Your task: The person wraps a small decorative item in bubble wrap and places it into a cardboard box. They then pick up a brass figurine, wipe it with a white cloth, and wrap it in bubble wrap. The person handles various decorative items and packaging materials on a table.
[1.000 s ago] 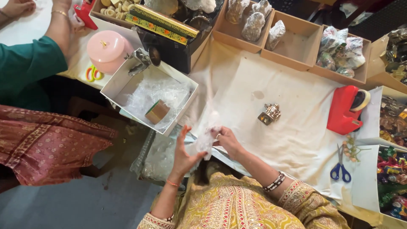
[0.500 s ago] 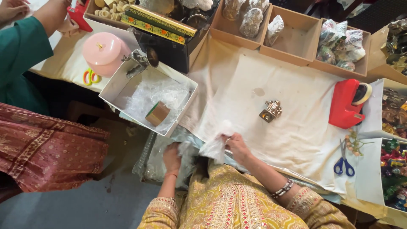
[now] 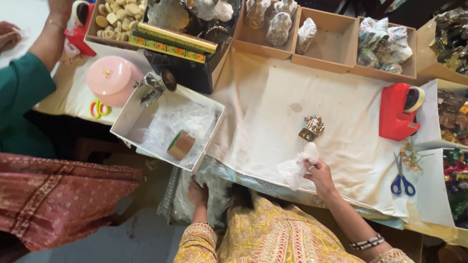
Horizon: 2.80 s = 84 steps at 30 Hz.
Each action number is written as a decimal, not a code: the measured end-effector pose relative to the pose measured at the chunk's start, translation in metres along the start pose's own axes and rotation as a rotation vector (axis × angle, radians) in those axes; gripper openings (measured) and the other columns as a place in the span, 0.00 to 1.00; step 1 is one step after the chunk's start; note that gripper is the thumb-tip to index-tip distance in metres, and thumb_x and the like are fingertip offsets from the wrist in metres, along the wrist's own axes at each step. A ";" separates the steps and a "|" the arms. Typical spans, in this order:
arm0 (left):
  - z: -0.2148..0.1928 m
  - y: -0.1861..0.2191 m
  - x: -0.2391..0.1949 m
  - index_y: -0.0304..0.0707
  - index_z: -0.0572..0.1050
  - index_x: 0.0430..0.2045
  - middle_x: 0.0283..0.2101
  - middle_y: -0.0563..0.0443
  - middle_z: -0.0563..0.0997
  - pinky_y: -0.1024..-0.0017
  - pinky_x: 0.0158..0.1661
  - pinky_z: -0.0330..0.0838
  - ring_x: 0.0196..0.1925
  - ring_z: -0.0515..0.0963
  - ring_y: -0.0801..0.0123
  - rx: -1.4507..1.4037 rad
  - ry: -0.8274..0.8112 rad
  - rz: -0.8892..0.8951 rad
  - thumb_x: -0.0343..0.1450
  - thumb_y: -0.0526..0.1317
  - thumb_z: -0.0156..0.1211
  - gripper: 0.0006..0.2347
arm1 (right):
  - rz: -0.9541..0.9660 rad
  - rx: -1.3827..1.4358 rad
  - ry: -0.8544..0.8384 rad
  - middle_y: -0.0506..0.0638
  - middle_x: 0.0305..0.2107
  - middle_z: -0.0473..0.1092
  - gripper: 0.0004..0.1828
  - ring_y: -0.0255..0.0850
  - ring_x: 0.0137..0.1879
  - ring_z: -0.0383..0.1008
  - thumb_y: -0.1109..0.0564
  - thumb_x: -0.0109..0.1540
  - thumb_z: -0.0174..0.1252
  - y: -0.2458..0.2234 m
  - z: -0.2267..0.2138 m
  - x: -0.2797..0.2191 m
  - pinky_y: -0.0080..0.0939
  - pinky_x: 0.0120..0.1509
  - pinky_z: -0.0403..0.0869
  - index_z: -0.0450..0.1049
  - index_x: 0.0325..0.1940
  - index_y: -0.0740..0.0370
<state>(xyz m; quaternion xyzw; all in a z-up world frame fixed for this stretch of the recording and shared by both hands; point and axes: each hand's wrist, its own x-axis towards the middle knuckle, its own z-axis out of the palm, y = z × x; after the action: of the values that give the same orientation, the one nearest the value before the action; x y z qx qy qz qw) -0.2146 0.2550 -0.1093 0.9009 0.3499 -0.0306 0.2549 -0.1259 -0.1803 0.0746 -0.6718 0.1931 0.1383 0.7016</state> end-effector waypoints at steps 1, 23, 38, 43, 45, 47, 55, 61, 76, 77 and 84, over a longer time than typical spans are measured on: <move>0.024 -0.018 0.014 0.44 0.67 0.60 0.53 0.38 0.77 0.52 0.49 0.73 0.54 0.77 0.45 0.002 0.000 0.009 0.65 0.44 0.69 0.28 | -0.003 0.007 0.006 0.49 0.44 0.78 0.10 0.36 0.46 0.76 0.56 0.68 0.55 0.001 -0.003 0.000 0.43 0.48 0.77 0.76 0.51 0.61; -0.073 0.132 -0.054 0.34 0.80 0.44 0.31 0.53 0.82 0.76 0.32 0.72 0.31 0.77 0.76 -0.467 -1.276 0.400 0.74 0.46 0.60 0.14 | 0.008 0.328 -0.005 0.48 0.47 0.76 0.12 0.38 0.48 0.77 0.51 0.70 0.51 -0.036 -0.039 0.023 0.49 0.53 0.78 0.72 0.53 0.57; -0.048 0.383 -0.107 0.35 0.80 0.46 0.40 0.53 0.84 0.77 0.37 0.78 0.40 0.84 0.74 -0.902 -0.724 0.746 0.69 0.27 0.60 0.12 | -0.043 0.181 -0.185 0.47 0.43 0.77 0.13 0.38 0.48 0.78 0.59 0.65 0.58 -0.087 -0.110 0.045 0.45 0.51 0.80 0.75 0.54 0.61; -0.066 0.408 -0.117 0.37 0.78 0.42 0.34 0.54 0.83 0.79 0.32 0.76 0.34 0.83 0.79 -1.002 -0.507 0.476 0.69 0.28 0.61 0.09 | 0.023 0.235 -0.031 0.51 0.40 0.78 0.11 0.41 0.45 0.80 0.60 0.66 0.57 -0.069 -0.161 0.063 0.44 0.50 0.80 0.74 0.53 0.61; -0.073 0.424 -0.126 0.35 0.79 0.40 0.36 0.52 0.83 0.77 0.33 0.72 0.33 0.78 0.76 -0.815 -0.333 0.521 0.69 0.31 0.66 0.08 | 0.019 0.229 -0.035 0.52 0.40 0.78 0.12 0.42 0.44 0.79 0.58 0.67 0.55 -0.065 -0.167 0.067 0.43 0.48 0.79 0.73 0.54 0.61; -0.056 0.432 -0.141 0.35 0.79 0.38 0.40 0.52 0.83 0.75 0.36 0.75 0.38 0.80 0.73 -0.805 -0.265 0.613 0.66 0.31 0.67 0.09 | 0.007 0.197 -0.131 0.51 0.42 0.77 0.13 0.41 0.46 0.79 0.58 0.66 0.55 -0.079 -0.152 0.051 0.43 0.48 0.80 0.72 0.56 0.59; -0.020 0.462 -0.187 0.41 0.77 0.47 0.48 0.48 0.83 0.66 0.53 0.75 0.53 0.83 0.59 -0.575 -0.403 0.787 0.64 0.31 0.64 0.16 | -0.102 0.100 -0.439 0.46 0.50 0.74 0.18 0.36 0.55 0.76 0.61 0.65 0.56 -0.049 -0.144 0.066 0.43 0.53 0.80 0.71 0.60 0.56; -0.005 0.459 -0.183 0.35 0.67 0.61 0.57 0.39 0.78 0.60 0.60 0.69 0.61 0.76 0.55 -0.631 -0.134 0.788 0.65 0.33 0.66 0.27 | 0.007 0.344 -0.405 0.50 0.45 0.77 0.13 0.39 0.52 0.78 0.54 0.69 0.53 -0.078 -0.182 0.070 0.45 0.51 0.80 0.74 0.54 0.61; 0.033 0.451 -0.190 0.33 0.74 0.54 0.37 0.48 0.82 0.75 0.36 0.78 0.33 0.82 0.72 -1.256 -0.642 0.246 0.68 0.28 0.64 0.18 | 0.102 0.296 -0.258 0.45 0.37 0.77 0.05 0.36 0.43 0.78 0.55 0.67 0.58 -0.035 -0.223 0.102 0.44 0.47 0.80 0.76 0.45 0.56; 0.034 0.447 -0.190 0.32 0.74 0.53 0.37 0.47 0.82 0.74 0.36 0.78 0.33 0.82 0.72 -1.229 -0.642 0.223 0.69 0.27 0.63 0.17 | 0.116 0.280 -0.227 0.46 0.37 0.77 0.07 0.37 0.43 0.79 0.54 0.67 0.58 -0.033 -0.221 0.102 0.44 0.47 0.80 0.75 0.47 0.56; 0.033 0.446 -0.179 0.32 0.74 0.54 0.41 0.49 0.84 0.76 0.38 0.76 0.37 0.83 0.71 -1.140 -0.742 0.280 0.68 0.24 0.57 0.18 | 0.094 0.161 -0.131 0.45 0.45 0.73 0.23 0.35 0.43 0.77 0.46 0.65 0.56 -0.082 -0.177 0.064 0.41 0.42 0.79 0.61 0.61 0.53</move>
<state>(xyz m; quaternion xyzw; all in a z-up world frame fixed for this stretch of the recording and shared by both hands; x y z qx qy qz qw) -0.0571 -0.1495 0.0990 0.5931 0.0817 -0.1150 0.7927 -0.0470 -0.3658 0.1145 -0.5931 0.1884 0.1988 0.7571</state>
